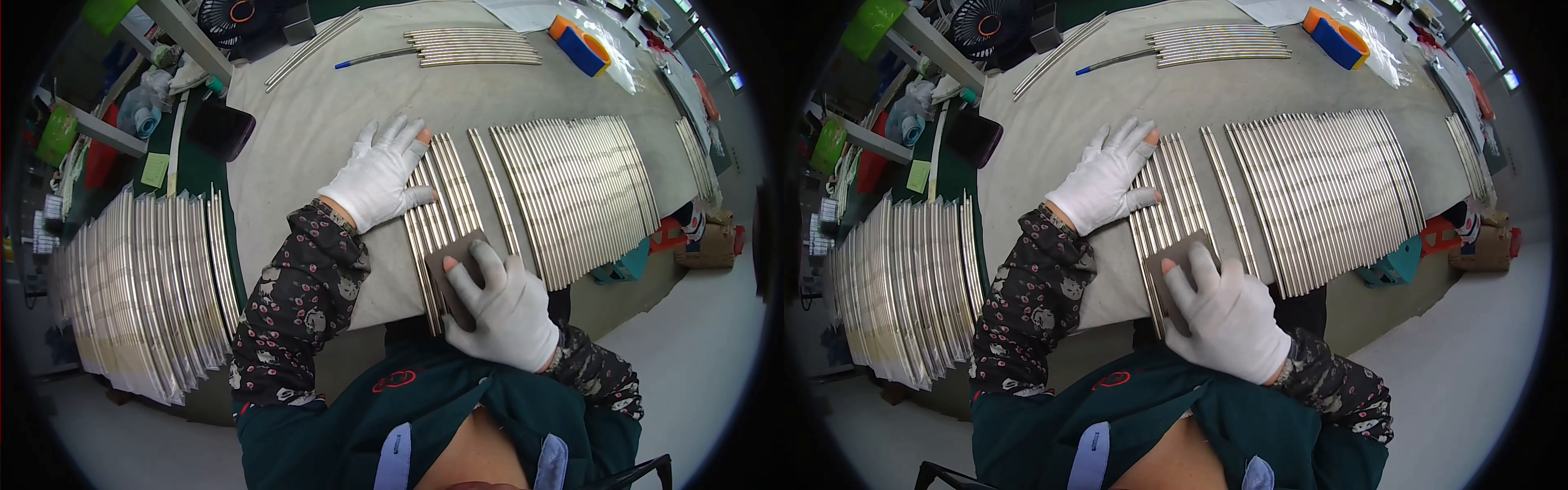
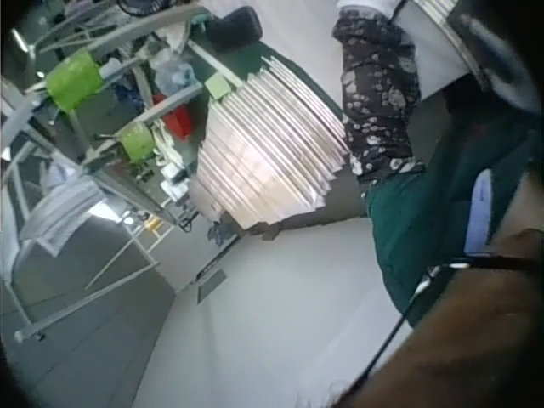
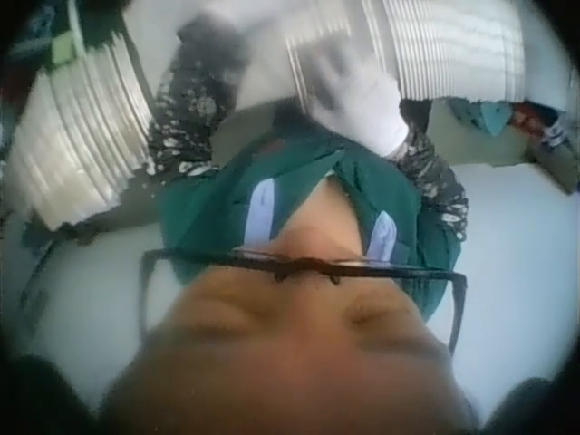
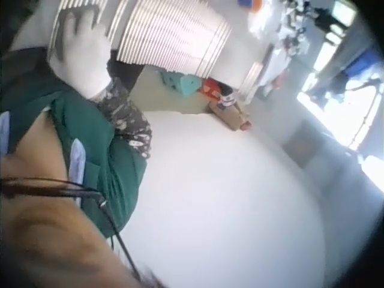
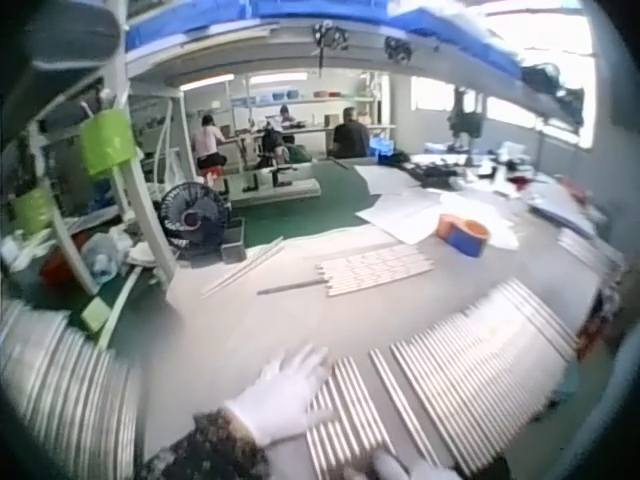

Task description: The person is using a sanding block to smooth the surfaces of a large set of thin rods on a workbench.

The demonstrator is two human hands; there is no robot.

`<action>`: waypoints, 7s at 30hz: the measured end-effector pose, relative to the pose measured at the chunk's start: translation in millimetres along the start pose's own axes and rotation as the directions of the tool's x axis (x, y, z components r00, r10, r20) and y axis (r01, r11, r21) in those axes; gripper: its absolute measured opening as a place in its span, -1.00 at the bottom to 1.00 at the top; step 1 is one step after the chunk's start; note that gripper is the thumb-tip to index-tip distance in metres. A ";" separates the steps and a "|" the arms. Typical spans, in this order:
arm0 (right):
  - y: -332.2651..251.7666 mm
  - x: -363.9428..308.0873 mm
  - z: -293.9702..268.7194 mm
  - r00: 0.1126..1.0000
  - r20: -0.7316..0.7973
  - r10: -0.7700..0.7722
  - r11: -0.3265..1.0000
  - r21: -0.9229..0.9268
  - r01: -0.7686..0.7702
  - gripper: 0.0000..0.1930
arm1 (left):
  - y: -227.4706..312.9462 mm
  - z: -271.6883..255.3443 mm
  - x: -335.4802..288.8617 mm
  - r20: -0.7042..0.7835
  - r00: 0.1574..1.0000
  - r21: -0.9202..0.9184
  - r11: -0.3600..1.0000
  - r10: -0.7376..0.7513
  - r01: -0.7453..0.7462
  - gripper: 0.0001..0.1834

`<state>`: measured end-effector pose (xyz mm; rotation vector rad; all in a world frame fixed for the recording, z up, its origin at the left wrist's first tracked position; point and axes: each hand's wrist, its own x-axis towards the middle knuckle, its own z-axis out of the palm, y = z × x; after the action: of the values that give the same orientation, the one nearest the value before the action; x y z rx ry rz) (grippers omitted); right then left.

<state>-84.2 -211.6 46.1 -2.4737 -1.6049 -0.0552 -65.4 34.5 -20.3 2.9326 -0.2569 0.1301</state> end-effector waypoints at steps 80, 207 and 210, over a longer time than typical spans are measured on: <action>38.4 -54.7 -6.4 0.986 -0.103 0.133 0.985 0.122 -0.120 -0.28 | 6.3 -1.2 17.7 -0.022 0.983 0.078 0.981 0.180 -0.178 -0.39; 59.8 -70.7 -4.8 0.960 -0.151 0.236 0.969 -0.044 -0.245 -0.40 | 77.9 12.8 86.9 -0.050 0.973 0.190 0.954 -0.227 0.232 -0.14; 62.1 -112.9 -18.2 0.979 -0.064 0.191 0.982 0.020 -0.190 -0.33 | 77.5 11.4 87.0 -0.017 0.971 0.232 0.943 -0.240 0.237 -0.08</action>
<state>-73.1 -341.1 40.0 -2.5742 -1.3312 -0.0967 6.7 -56.9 -8.1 3.1673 0.1234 0.1146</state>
